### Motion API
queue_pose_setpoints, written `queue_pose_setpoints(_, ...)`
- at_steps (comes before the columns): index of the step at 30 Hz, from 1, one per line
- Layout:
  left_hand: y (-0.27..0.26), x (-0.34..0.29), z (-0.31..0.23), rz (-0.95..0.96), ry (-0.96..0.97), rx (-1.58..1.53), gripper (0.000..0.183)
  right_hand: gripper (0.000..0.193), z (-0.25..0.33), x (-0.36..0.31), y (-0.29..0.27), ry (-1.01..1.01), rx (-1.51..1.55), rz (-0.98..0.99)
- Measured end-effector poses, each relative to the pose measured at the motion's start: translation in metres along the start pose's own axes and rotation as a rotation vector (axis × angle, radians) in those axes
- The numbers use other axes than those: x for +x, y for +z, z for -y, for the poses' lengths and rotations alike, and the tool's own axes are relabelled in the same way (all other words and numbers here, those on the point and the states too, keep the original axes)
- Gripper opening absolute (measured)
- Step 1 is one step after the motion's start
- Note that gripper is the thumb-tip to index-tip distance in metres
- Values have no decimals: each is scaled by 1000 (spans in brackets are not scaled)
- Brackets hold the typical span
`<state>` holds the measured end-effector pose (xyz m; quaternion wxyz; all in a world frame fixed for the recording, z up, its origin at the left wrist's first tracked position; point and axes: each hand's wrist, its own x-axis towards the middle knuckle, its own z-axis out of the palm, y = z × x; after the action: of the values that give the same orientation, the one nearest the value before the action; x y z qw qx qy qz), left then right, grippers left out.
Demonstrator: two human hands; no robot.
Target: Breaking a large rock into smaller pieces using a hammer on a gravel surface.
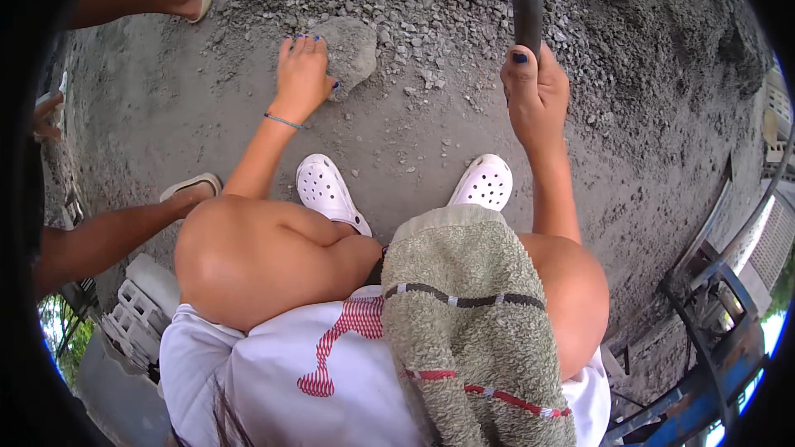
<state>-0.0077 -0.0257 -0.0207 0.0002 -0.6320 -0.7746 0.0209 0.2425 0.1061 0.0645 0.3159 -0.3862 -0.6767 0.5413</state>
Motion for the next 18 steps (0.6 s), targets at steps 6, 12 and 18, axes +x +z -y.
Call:
queue_pose_setpoints(6,-14,0,-4,38,4,10,39,41,-120,-17,17,411,-552,151)
queue_pose_setpoints(12,-16,-14,3,8,-27,46,46,37,-85,-36,7,428,-443,164)
queue_pose_setpoints(18,-13,0,-2,98,-20,19,48,31,-27,-48,-24,254,-426,186)
